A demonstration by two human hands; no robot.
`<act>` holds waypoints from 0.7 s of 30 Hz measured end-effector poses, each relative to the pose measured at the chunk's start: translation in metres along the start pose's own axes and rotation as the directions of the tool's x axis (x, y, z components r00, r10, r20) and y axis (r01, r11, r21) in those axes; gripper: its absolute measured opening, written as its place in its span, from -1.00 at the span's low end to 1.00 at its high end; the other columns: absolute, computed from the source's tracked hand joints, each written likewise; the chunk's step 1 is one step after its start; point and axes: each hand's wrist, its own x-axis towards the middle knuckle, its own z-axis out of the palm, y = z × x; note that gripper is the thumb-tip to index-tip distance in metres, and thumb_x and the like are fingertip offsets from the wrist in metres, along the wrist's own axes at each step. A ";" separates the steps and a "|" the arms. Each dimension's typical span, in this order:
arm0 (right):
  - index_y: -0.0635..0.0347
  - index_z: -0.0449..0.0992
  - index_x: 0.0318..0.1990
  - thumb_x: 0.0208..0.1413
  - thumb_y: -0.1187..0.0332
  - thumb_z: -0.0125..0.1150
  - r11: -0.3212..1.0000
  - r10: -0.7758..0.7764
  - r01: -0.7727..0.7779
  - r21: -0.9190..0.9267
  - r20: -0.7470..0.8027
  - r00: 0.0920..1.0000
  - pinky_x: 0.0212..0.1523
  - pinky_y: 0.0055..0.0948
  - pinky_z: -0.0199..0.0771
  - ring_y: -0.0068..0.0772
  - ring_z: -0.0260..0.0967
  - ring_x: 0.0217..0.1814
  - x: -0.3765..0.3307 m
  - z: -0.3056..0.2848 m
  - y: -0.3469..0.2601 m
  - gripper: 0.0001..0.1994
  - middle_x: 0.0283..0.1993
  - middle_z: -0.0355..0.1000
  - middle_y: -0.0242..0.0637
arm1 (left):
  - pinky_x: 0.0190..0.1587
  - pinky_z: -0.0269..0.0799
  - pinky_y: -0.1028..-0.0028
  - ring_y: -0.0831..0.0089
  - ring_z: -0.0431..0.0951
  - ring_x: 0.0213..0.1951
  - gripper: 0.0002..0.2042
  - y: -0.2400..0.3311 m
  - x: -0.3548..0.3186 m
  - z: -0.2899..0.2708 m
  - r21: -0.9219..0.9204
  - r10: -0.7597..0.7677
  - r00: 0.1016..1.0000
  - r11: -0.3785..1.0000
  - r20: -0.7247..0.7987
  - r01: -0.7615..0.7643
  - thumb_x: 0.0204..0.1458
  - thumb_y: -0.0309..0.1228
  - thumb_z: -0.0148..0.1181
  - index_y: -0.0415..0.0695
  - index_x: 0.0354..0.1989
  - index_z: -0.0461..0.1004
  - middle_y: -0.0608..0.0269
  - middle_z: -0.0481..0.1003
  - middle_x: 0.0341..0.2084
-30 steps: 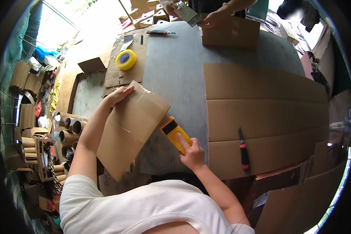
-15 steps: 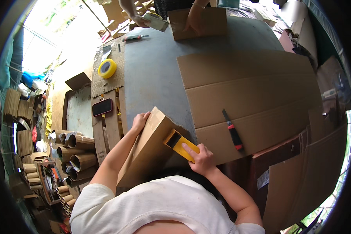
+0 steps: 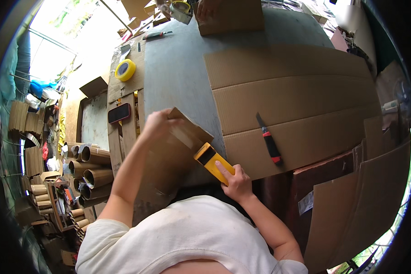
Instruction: The person assembles cardboard boxes by folding flaps, applying tape with a handheld dispenser, and attaching labels. They also cut cardboard sheets with a utility knife and roll cardboard into tubes, securing them with tape.
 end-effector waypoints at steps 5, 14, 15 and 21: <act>-0.29 0.31 0.10 -0.34 0.38 0.32 0.999 -0.004 0.004 0.039 0.005 1.000 -0.35 -0.29 0.47 -0.18 0.32 -0.36 -0.010 -0.005 -0.003 -0.31 -0.37 0.16 -0.20 | -0.40 0.38 0.50 0.55 0.48 -0.50 -0.57 -0.064 0.053 -0.072 -0.120 -0.063 0.997 0.990 0.035 0.067 -0.11 -0.03 0.21 -0.23 -0.36 0.51 0.23 0.51 -0.55; -0.28 0.29 0.11 -0.30 0.33 0.30 0.988 -0.062 0.080 -0.129 0.132 0.989 -0.39 -0.33 0.48 -0.18 0.37 -0.41 0.110 0.014 -0.046 -0.33 -0.37 0.19 -0.14 | 0.11 -0.10 -0.20 -0.19 -0.19 0.25 0.02 -0.036 0.025 -0.053 0.605 0.125 0.990 0.785 0.059 -0.135 -0.29 0.30 0.08 -0.25 0.21 -0.05 -0.28 -0.21 0.23; -0.27 0.30 0.11 -0.30 0.32 0.30 0.985 -0.060 0.089 -0.148 0.192 0.980 -0.40 -0.33 0.48 -0.18 0.37 -0.42 0.114 0.010 -0.054 -0.34 -0.37 0.20 -0.13 | 0.15 -0.28 -0.20 -0.18 -0.37 0.27 0.14 -0.034 0.004 -0.045 0.575 0.078 0.991 0.808 0.111 -0.128 -0.33 0.38 0.03 -0.30 0.26 -0.23 -0.25 -0.29 0.25; -0.09 0.39 -0.01 -0.23 0.30 0.21 0.972 -0.083 0.117 -0.203 0.169 0.982 -0.47 -0.35 0.46 -0.19 0.40 -0.47 0.184 0.015 -0.122 -0.52 -0.40 0.27 -0.12 | 0.26 -0.30 0.14 0.10 -0.25 0.30 -0.07 -0.109 0.060 -0.078 0.098 0.031 1.000 0.995 -0.006 -0.030 -0.10 0.30 -0.18 -0.31 0.23 -0.08 -0.12 -0.17 0.26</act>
